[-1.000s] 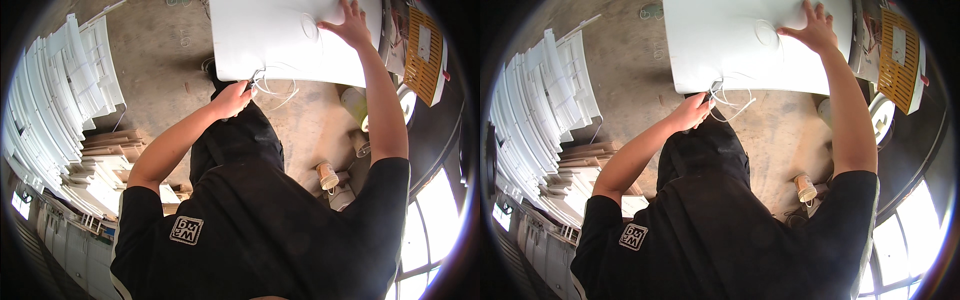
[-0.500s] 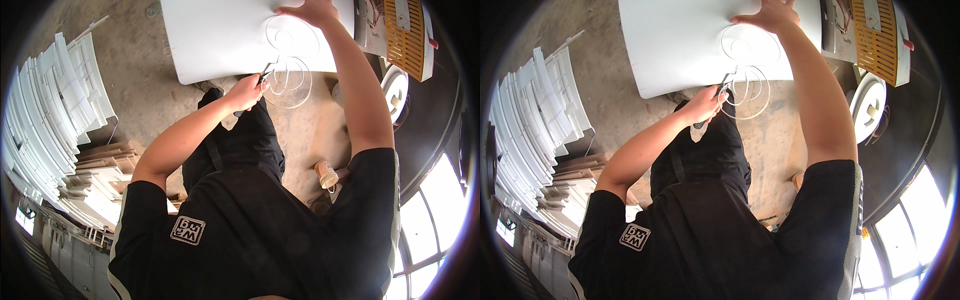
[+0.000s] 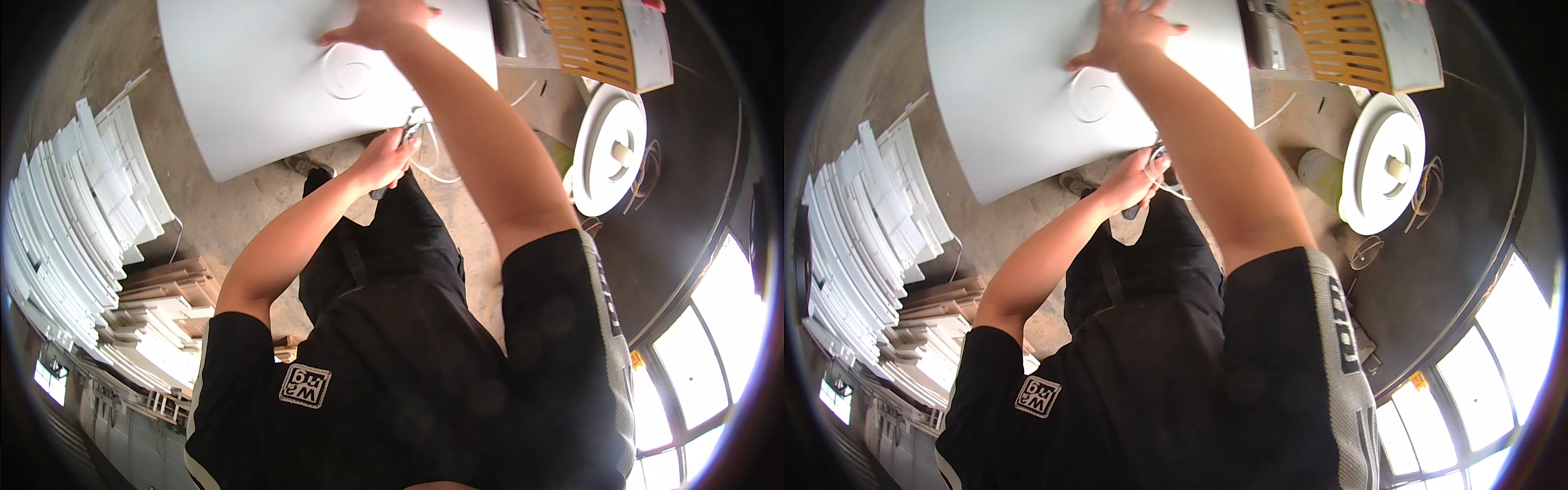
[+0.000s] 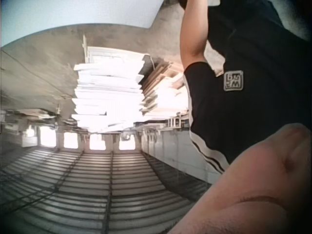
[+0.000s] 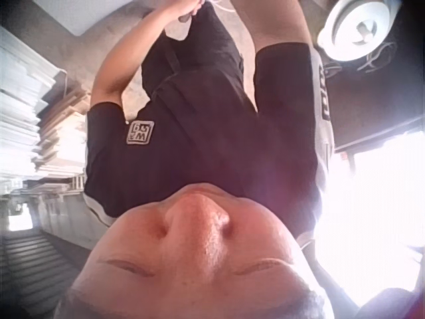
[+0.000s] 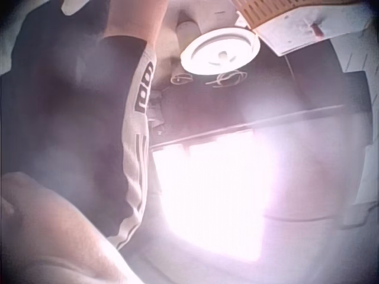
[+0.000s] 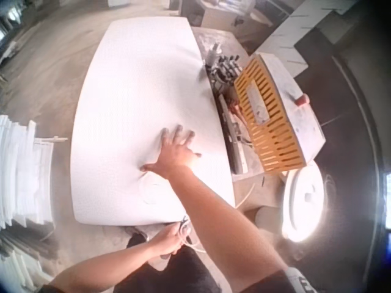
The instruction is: The person trims the excess white edge banding from the curved edge of a white board using a utility knife and pulls the waste strip away by hand.
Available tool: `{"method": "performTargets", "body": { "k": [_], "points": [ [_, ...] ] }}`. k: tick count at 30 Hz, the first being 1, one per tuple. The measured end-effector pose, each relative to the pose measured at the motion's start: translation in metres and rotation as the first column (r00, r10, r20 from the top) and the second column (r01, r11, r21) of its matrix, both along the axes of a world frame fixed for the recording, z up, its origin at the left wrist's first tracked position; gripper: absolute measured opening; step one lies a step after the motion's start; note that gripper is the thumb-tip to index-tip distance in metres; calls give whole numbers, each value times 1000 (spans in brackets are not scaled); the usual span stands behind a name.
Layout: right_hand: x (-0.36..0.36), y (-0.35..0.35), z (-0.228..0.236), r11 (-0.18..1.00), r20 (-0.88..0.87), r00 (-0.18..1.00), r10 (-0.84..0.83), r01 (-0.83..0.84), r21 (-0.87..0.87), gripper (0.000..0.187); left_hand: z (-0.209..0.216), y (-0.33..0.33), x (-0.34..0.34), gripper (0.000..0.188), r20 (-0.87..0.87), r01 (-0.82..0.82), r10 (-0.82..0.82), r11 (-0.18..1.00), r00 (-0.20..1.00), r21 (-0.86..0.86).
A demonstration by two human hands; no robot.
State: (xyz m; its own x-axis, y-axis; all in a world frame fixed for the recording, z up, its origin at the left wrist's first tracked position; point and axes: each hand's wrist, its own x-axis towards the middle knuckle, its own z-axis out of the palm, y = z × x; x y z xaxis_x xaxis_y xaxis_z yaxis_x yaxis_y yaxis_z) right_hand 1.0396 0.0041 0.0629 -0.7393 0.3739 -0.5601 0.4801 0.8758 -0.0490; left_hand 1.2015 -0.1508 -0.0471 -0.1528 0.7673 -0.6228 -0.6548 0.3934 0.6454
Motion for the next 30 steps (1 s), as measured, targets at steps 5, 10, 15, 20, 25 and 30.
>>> {"method": "performTargets", "body": {
  "k": [5, 10, 15, 20, 25, 30],
  "points": [
    [8, 21, -1, 999, -24, 999, 29, -30, -43, 132, 6, 12, -1, 32, 57, -12, 13, 1000, 998, -14],
    [28, 45, -5, 978, -122, 973, 198, -204, -43, 127, 9, 9, -7, 26, 53, 39, -35, 995, 998, -92],
    [63, 125, -30, 871, -230, 844, 484, -491, 30, 123, 18, 13, -10, 29, -27, 46, -49, 993, 998, -106],
    [73, 118, -59, 894, -287, 848, 447, -434, 110, 127, 19, 7, -15, 32, -27, 91, -95, 990, 995, -112],
    [61, 97, -24, 913, -104, 907, 407, -406, 38, 122, 21, -20, -19, 28, -53, 58, -66, 987, 996, -150],
    [55, 131, -26, 873, -247, 849, 467, -487, -22, 121, 28, -25, -18, 30, -37, 69, -76, 984, 996, -165]
  ]
}}
